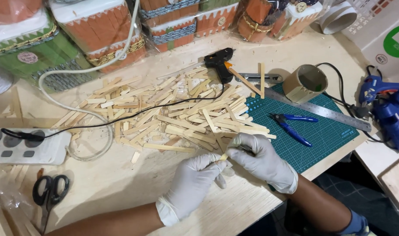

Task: Assembling a decorative structure by gluing popsicle sticks onto a cardboard base using a hot glue gun and trimming them with a cutter.

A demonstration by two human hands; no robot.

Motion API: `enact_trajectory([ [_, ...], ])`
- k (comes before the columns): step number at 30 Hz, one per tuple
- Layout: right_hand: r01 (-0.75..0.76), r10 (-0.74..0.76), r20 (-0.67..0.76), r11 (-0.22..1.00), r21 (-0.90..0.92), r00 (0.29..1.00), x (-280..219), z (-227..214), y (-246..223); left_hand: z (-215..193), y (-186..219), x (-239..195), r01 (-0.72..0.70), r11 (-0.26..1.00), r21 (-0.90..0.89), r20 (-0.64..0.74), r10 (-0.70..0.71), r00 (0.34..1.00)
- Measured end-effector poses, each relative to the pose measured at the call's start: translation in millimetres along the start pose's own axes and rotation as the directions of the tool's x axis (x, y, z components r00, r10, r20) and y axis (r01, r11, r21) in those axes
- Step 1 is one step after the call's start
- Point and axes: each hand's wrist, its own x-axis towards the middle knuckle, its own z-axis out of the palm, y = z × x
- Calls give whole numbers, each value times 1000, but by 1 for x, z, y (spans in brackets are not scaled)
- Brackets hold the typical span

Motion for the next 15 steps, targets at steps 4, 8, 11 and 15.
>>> enact_trajectory([
  [4,80,-81,57,997,18,995,0,-4,-5,-2,7,-2,-43,996,76,98,35,995],
  [8,120,-128,-126,990,-75,984,-6,-17,-2,-3,48,-11,-34,948,317,205,-33,978],
  [11,164,-155,-291,986,9,944,-5,-22,4,2,52,-24,64,967,245,74,-84,994],
  [15,166,-161,-335,986,-15,928,-16,-27,6,-5,27,-22,22,967,255,142,-60,988],
])
